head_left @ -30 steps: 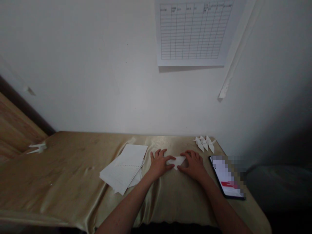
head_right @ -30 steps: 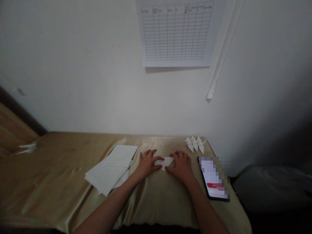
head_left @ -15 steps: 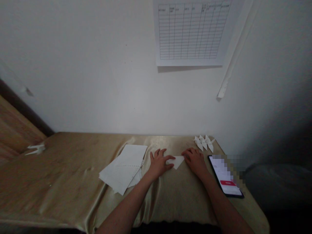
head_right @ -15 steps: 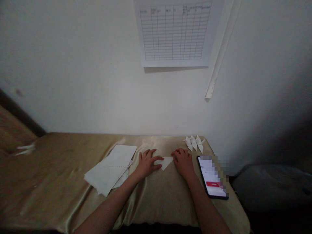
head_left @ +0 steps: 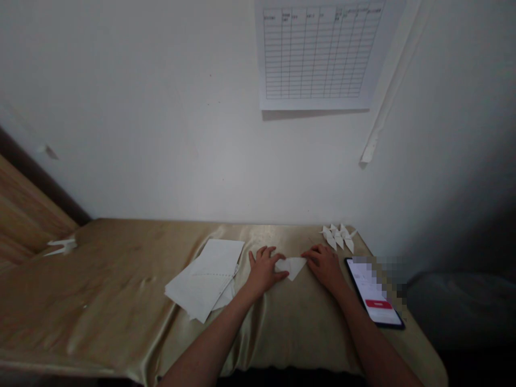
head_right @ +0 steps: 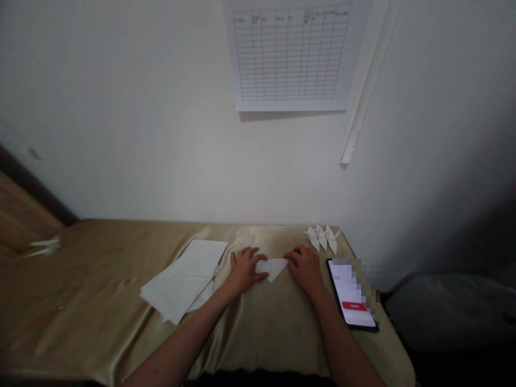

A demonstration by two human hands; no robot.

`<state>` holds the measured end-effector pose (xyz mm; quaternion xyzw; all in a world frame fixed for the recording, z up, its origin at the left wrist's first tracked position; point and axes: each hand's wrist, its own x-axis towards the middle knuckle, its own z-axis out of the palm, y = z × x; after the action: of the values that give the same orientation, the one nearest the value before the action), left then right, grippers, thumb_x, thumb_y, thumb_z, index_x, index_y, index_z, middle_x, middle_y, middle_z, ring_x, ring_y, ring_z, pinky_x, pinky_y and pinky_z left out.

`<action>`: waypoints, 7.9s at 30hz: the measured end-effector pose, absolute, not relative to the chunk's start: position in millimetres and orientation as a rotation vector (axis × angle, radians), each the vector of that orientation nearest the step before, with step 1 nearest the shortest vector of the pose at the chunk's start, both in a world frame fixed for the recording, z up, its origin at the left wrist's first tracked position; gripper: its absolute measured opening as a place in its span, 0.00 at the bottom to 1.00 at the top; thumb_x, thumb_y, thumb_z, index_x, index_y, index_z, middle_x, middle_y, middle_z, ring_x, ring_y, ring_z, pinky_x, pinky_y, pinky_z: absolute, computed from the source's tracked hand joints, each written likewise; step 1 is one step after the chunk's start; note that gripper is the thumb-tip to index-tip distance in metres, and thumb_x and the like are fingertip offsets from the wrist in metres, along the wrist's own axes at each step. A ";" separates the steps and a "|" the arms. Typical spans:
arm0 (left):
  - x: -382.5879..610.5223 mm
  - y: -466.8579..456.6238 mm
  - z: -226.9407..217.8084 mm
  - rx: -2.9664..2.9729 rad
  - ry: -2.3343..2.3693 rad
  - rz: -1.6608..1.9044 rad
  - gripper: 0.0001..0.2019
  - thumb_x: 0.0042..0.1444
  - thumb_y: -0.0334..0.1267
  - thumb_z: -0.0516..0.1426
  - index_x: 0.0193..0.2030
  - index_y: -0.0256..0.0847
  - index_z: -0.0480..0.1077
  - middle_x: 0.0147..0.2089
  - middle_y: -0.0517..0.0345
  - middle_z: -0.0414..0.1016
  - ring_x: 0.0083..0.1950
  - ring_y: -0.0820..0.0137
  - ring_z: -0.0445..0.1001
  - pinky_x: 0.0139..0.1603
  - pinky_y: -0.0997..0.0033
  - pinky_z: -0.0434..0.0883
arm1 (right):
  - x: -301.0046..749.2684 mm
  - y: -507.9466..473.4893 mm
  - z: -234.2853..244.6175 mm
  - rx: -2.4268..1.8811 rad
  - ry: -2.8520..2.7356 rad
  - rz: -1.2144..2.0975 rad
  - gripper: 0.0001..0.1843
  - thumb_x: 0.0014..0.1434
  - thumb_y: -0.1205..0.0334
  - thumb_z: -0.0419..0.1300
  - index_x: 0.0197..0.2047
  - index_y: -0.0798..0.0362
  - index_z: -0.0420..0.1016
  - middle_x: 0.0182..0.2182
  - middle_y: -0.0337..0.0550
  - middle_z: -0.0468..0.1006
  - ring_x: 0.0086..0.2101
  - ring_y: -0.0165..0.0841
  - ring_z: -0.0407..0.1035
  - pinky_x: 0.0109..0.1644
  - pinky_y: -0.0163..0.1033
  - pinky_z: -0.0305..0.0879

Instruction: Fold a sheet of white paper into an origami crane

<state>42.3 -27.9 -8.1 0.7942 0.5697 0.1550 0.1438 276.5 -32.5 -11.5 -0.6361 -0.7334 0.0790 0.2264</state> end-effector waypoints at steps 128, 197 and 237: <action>60.8 -31.0 0.1 1.994 1.349 0.827 0.26 0.51 0.34 0.63 0.57 0.46 0.62 0.61 0.51 0.72 0.65 0.58 0.68 0.74 0.38 0.39 | 253.2 -34.6 -16.8 -1.385 -1.651 0.507 0.10 0.56 0.53 0.63 0.38 0.46 0.83 0.37 0.43 0.83 0.42 0.40 0.74 0.56 0.50 0.64; 48.4 -37.0 -0.4 2.684 1.559 0.411 0.21 0.61 0.52 0.58 0.60 0.58 0.69 0.68 0.51 0.62 0.66 0.50 0.61 0.68 0.27 0.42 | 258.0 -43.3 -15.3 -1.587 -2.089 0.308 0.14 0.61 0.63 0.57 0.48 0.45 0.80 0.45 0.44 0.76 0.51 0.40 0.65 0.62 0.49 0.53; 46.4 -11.4 -2.7 2.630 1.479 0.253 0.34 0.55 0.56 0.59 0.69 0.64 0.57 0.78 0.52 0.40 0.76 0.44 0.43 0.68 0.26 0.38 | 249.2 -45.7 -20.4 -1.701 -2.160 0.066 0.25 0.61 0.55 0.59 0.62 0.34 0.69 0.53 0.48 0.69 0.54 0.46 0.60 0.62 0.57 0.52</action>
<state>46.4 -11.4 -2.7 0.8671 0.4877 0.0833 0.0567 249.2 -45.7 -20.4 -0.6068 -0.7704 0.0237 0.1942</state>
